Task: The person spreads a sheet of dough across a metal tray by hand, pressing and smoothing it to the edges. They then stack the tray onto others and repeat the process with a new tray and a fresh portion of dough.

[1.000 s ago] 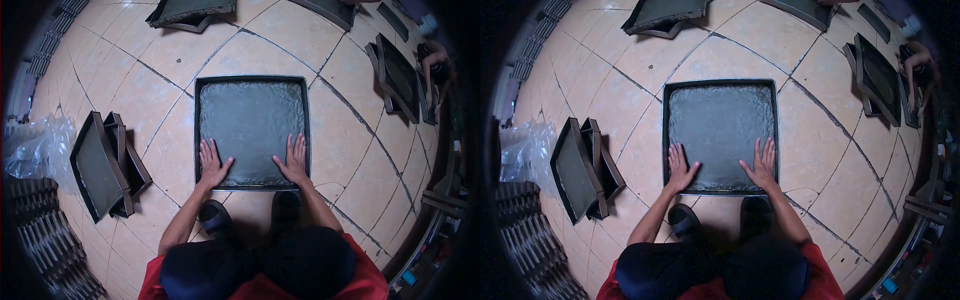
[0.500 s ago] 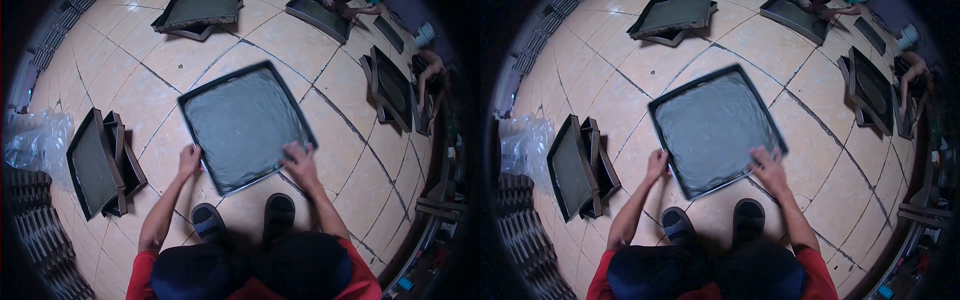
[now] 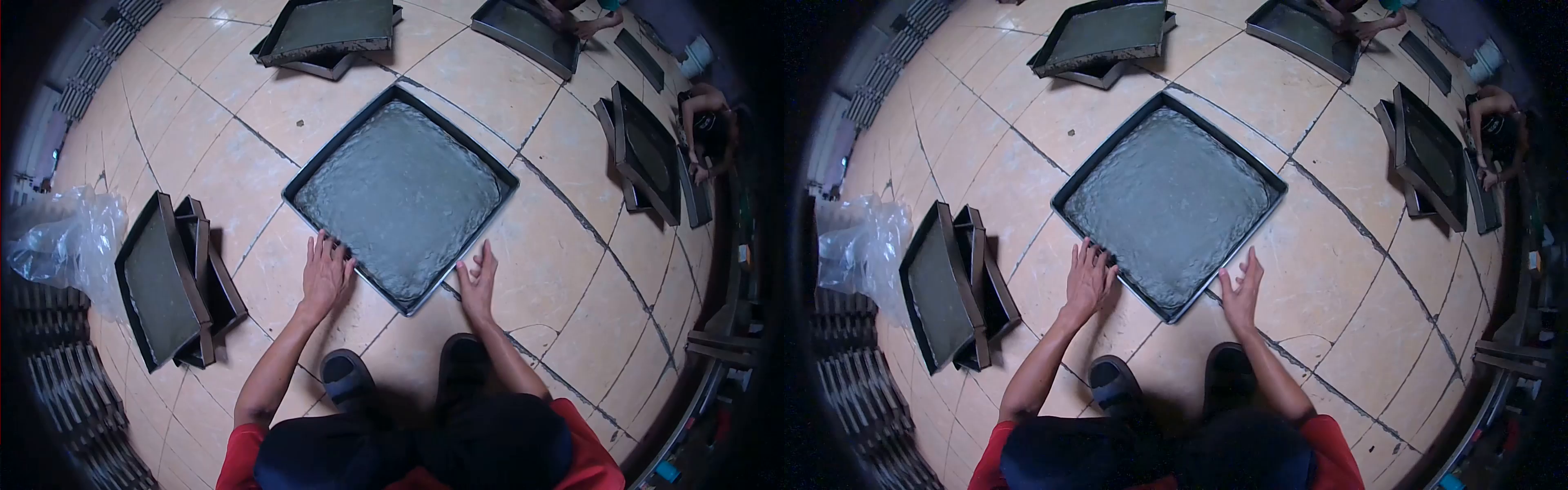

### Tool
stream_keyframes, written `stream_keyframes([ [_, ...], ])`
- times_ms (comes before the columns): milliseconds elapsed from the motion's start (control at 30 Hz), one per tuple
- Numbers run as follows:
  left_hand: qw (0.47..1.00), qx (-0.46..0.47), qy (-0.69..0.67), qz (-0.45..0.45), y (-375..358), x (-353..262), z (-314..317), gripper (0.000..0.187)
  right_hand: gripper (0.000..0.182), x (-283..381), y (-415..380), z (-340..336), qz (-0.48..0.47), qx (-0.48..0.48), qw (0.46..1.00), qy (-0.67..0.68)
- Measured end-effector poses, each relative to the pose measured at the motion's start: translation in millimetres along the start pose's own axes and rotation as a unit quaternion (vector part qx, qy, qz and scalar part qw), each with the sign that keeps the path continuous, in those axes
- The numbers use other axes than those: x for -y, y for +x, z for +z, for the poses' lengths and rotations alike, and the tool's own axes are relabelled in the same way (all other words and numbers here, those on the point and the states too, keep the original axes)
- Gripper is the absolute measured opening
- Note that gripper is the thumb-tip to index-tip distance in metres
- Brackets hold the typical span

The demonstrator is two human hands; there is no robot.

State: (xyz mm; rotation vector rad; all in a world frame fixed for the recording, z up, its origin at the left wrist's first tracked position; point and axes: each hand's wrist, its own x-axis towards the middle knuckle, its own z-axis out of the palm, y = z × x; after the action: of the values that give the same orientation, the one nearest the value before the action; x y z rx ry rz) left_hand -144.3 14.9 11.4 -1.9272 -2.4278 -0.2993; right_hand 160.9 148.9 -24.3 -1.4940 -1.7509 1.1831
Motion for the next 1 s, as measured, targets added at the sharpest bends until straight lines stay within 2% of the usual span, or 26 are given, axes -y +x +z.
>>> stream_keyframes([
  [67,0.997,0.073,0.007,0.017,-2.9,16.3,-1.1,0.035,0.093,0.2,27.2,-4.3,-0.057,0.025,0.998,0.001],
  [167,0.987,0.123,-0.060,0.085,4.3,30.7,-22.7,0.044,0.101,16.1,42.6,16.6,0.047,-0.033,0.979,0.198],
  [200,0.984,0.121,-0.074,0.111,8.1,47.5,-19.9,0.041,0.108,13.8,43.2,28.1,0.106,-0.040,0.979,0.170],
  [233,0.983,0.094,-0.073,0.141,13.8,65.0,-11.9,0.028,0.108,9.2,38.1,35.1,0.064,-0.023,0.992,0.104],
  [300,0.970,0.148,-0.040,0.189,22.3,79.8,-1.4,0.018,0.110,4.8,24.5,42.0,-0.022,0.016,0.999,-0.030],
  [333,0.967,0.132,-0.046,0.211,21.2,77.5,-0.8,0.018,0.100,7.0,27.8,37.0,0.043,0.021,0.998,0.035],
  [433,0.953,0.099,-0.091,0.272,-0.3,45.9,-16.3,0.023,0.089,-7.8,47.0,3.8,-0.043,-0.009,0.997,-0.060],
  [467,0.952,0.105,-0.102,0.270,-13.3,27.0,-18.2,0.024,0.080,-4.1,51.8,-5.2,-0.055,-0.040,0.998,0.004],
  [567,0.940,0.089,-0.175,0.280,-43.1,-25.8,-9.5,0.025,0.077,-2.9,67.2,-35.1,-0.022,0.017,0.998,0.047],
  [600,0.931,0.156,-0.211,0.253,-50.0,-41.6,-6.8,0.022,0.075,-2.1,68.2,-37.2,-0.038,0.016,0.999,0.007],
  [667,0.907,0.207,-0.284,0.230,-49.9,-56.1,4.4,0.019,0.069,1.3,69.8,-40.6,-0.074,0.014,0.994,-0.076],
  [700,0.892,0.232,-0.319,0.220,-46.6,-59.7,8.6,0.020,0.066,18.1,70.4,-37.2,-0.129,-0.011,0.986,-0.108],
  [733,0.894,0.198,-0.344,0.208,-27.3,-57.9,5.9,0.021,0.063,45.0,68.4,-27.2,-0.185,-0.037,0.972,-0.138],
  [767,0.916,0.180,-0.326,0.149,-2.5,-53.1,8.1,0.026,0.060,63.7,70.6,-14.4,-0.240,-0.063,0.954,-0.166],
  [800,0.933,0.162,-0.309,0.088,25.7,-47.8,10.3,0.032,0.055,68.2,81.2,-0.9,-0.229,0.028,0.963,-0.142],
  [867,0.970,0.006,-0.221,0.101,97.5,-30.3,25.8,0.047,0.061,81.5,117.6,33.3,-0.299,0.189,0.917,-0.187],
  [933,0.984,0.036,-0.143,0.103,147.4,-11.7,51.8,0.060,0.074,74.7,155.4,74.5,-0.381,0.194,0.848,-0.313],
  [1000,0.988,0.057,-0.032,0.139,175.3,2.7,74.3,0.065,0.081,67.6,189.3,97.5,-0.398,0.187,0.819,-0.369],
])
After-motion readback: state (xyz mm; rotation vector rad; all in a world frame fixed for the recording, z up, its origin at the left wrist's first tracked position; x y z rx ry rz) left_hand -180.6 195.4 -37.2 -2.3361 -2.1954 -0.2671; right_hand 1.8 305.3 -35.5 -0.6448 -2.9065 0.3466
